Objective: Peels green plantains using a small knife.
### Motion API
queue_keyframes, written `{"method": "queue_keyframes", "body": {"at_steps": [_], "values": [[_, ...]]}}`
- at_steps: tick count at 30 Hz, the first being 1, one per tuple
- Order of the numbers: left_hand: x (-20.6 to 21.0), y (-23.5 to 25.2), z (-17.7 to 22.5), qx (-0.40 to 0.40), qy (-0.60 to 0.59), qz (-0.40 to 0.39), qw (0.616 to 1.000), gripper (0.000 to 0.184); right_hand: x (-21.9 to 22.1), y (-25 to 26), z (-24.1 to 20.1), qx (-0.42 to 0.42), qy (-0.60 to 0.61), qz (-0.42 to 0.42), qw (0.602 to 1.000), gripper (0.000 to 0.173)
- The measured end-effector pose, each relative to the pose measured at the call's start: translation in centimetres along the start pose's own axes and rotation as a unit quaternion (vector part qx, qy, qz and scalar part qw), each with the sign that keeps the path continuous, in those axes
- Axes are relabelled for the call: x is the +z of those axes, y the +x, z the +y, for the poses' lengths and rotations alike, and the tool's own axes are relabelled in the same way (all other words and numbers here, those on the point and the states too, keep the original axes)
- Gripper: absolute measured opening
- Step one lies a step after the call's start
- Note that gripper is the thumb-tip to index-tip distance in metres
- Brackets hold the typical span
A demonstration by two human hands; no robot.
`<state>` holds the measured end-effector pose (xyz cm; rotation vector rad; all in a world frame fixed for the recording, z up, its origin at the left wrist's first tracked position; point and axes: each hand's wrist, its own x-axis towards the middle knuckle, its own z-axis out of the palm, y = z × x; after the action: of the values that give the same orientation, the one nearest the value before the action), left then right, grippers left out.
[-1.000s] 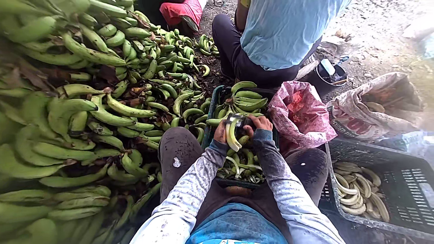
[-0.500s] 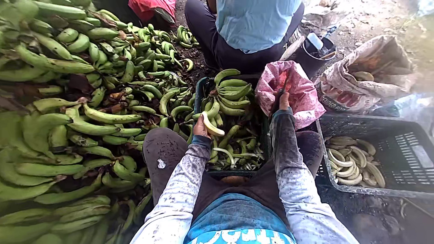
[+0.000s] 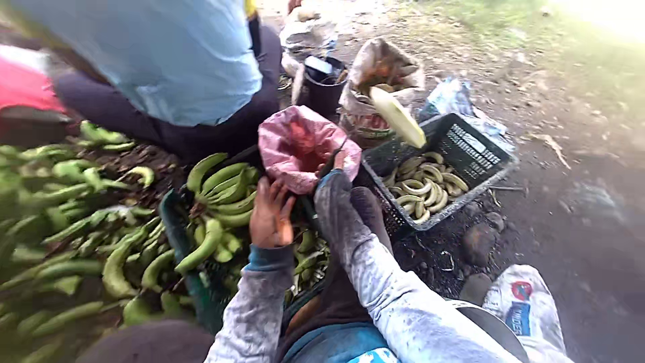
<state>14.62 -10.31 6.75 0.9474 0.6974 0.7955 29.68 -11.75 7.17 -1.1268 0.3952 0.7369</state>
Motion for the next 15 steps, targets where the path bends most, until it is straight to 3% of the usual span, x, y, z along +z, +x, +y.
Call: {"method": "queue_keyframes", "body": {"at_steps": [3,6,8,11,15], "values": [[-6.6,3.1,-5.3,-0.105,0.146,0.149,0.972,0.048,-0.2,2.3,0.5,0.001,0.059,-0.045,0.997,0.063],[-13.3,3.8,-9.9,-0.149,0.381,0.211,0.888,0.051,-1.0,1.9,0.5,0.003,0.112,-0.12,0.986,0.063],[-15.8,3.9,-11.4,-0.192,0.459,0.208,0.842,0.062,-1.2,1.5,0.0,0.008,0.144,-0.163,0.976,0.068],[-18.1,4.6,-13.7,-0.198,0.508,0.152,0.825,0.056,-2.1,3.7,0.2,0.014,0.17,-0.228,0.959,0.075],[-19.2,5.4,-14.5,-0.162,0.569,0.076,0.803,0.062,-0.7,1.8,-1.6,0.047,0.156,-0.091,0.982,0.068]]}}
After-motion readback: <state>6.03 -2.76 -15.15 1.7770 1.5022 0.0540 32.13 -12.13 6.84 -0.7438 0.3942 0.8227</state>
